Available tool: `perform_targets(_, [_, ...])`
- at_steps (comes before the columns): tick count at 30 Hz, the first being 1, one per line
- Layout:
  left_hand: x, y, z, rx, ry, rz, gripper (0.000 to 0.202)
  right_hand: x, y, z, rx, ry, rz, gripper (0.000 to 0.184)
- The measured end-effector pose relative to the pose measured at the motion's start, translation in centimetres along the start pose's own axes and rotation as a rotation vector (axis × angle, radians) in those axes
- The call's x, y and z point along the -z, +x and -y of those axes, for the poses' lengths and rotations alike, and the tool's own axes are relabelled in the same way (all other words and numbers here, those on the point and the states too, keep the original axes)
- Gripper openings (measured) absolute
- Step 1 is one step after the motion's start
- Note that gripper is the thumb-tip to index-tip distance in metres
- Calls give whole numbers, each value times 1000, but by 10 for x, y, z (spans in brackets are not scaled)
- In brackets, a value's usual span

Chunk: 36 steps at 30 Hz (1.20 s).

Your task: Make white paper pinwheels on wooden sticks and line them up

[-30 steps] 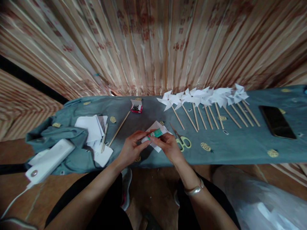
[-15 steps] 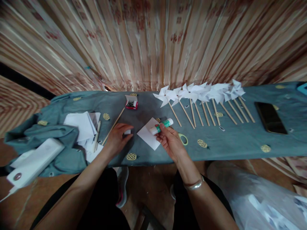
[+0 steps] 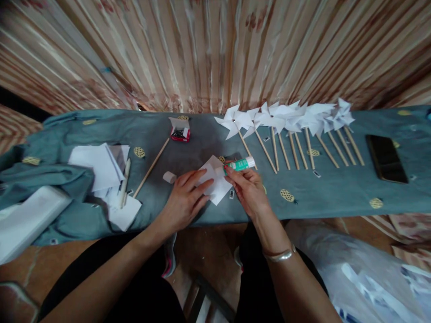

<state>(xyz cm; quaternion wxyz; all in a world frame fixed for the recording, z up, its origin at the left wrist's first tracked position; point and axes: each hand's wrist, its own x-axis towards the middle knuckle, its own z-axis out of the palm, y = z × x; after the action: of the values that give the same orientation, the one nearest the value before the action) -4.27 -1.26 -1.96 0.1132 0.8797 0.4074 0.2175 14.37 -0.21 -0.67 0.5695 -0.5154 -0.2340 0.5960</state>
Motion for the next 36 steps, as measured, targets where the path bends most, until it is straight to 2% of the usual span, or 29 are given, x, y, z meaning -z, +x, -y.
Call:
perform_targets(4, [-15, -1, -6, -15, -6, 67, 50, 1, 5, -5, 131, -133, -16, 26])
perform_targets(10, [-17, -1, -2, -9, -12, 114, 49, 6, 9, -12, 269, -302, 30, 25])
perform_targets(14, [-16, 0, -2, -8, -27, 112, 48, 6, 7, -13, 300, -379, 76, 16])
perform_targets(19, [-18, 0, -2, -1, -41, 117, 48, 7, 6, -15, 356, -471, 126, 18])
perform_targets(30, [-20, -1, -2, 2, -40, 132, 50, 7, 6, -20, 405, -657, 105, 17])
perform_targets(36, [-19, -2, -2, 5, -60, 132, 47, 8, 6, -22, 451, -831, 65, 21])
